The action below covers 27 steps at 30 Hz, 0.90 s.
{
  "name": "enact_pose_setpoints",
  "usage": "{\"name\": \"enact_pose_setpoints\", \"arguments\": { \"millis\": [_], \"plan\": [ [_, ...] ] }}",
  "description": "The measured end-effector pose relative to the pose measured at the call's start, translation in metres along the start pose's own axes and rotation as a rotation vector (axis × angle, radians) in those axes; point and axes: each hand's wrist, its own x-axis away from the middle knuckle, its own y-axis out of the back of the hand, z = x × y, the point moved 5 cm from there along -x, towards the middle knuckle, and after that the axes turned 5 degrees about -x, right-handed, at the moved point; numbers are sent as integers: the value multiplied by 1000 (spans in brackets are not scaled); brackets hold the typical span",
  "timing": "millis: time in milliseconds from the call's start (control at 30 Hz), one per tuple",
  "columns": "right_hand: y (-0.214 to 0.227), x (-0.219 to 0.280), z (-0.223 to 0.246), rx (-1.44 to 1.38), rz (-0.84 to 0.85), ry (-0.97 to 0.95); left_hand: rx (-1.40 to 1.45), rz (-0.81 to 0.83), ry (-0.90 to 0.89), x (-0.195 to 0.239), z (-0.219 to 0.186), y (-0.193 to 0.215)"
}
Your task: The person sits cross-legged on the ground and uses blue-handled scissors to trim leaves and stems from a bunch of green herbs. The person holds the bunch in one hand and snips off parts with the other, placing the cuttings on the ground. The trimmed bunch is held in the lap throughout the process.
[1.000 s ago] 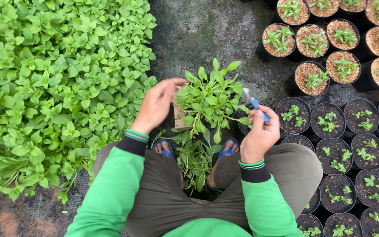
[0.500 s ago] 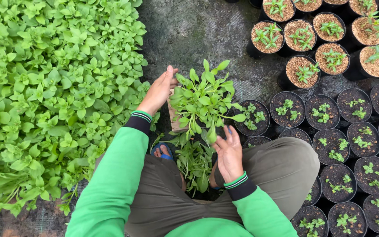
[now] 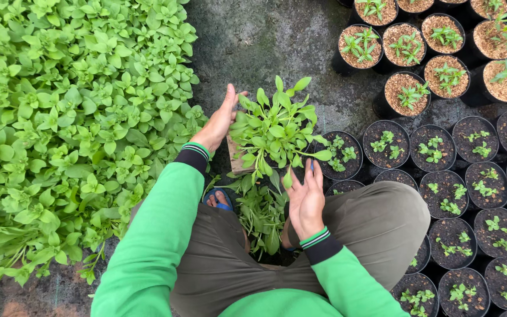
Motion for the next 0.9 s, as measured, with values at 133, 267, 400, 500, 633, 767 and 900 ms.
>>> {"name": "enact_pose_setpoints", "arguments": {
  "millis": [133,267,400,500,633,767,900],
  "plan": [
    [-19,-15,18,11,115,70,-76,-53,121,12,0,9],
    [-19,-73,46,215,21,68,-123,56,263,31,8,14],
    [-38,-125,70,282,61,6,-138,179,483,41,18,0],
    [-52,-121,94,342,178,168,-327,106,387,42,6,5],
    [-68,-62,126,736,332,605,-920,-541,-133,65,-46,22],
    [-80,8,132,1177,263,965,-1046,-491,-737,97,-82,-19],
    [-96,37,120,1237,369,1087,-1209,-287,-835,101,-83,-66]
  ]
}}
